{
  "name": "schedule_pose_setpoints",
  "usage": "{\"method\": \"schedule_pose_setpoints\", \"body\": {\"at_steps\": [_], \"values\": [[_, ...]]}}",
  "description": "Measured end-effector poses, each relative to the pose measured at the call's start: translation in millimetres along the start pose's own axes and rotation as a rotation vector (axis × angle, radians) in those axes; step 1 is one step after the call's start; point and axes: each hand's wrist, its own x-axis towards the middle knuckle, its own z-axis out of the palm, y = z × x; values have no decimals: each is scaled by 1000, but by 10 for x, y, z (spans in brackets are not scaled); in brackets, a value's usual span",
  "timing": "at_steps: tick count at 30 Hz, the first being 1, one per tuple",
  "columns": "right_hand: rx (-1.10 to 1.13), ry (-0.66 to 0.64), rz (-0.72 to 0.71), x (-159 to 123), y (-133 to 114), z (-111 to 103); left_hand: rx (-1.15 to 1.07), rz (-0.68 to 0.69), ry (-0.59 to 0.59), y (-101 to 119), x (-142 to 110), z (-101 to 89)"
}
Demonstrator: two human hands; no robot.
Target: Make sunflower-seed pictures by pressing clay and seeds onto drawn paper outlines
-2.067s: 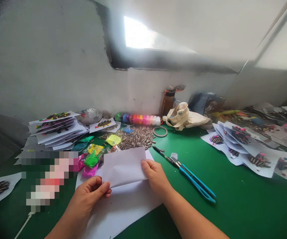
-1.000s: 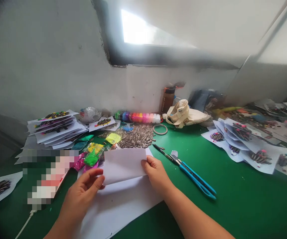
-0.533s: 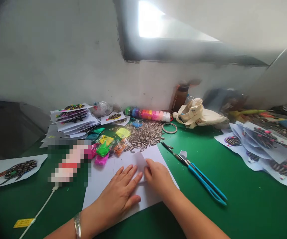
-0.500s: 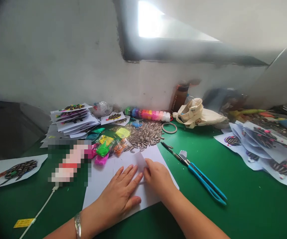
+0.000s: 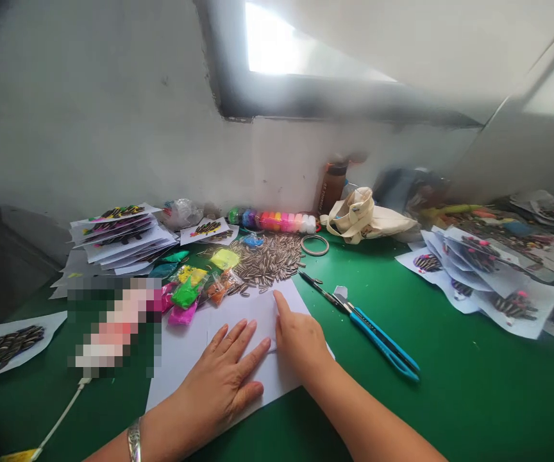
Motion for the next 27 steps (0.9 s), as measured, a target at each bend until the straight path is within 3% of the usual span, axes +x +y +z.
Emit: {"method": "schedule_pose_setpoints", "body": {"at_steps": [5,10,14,20,23,27], "values": [[-105,36,-118,25,23,84,-28,-20,-57,58,69,-102],[-197,9,-195,11,-20,74,-27,11,-15,93,84,-82],[-152,22,-183,-15,5,60,-20,25,5,67,56,-17],[132,158,-22,62,235,-17,-24,23,-13,60,56,-19],[127,148,-84,133,282,-37,-25,20,-27,68,63,-34],[-54,113,-194,198,255,-33,-22,21,-30,80,73,-45]]}}
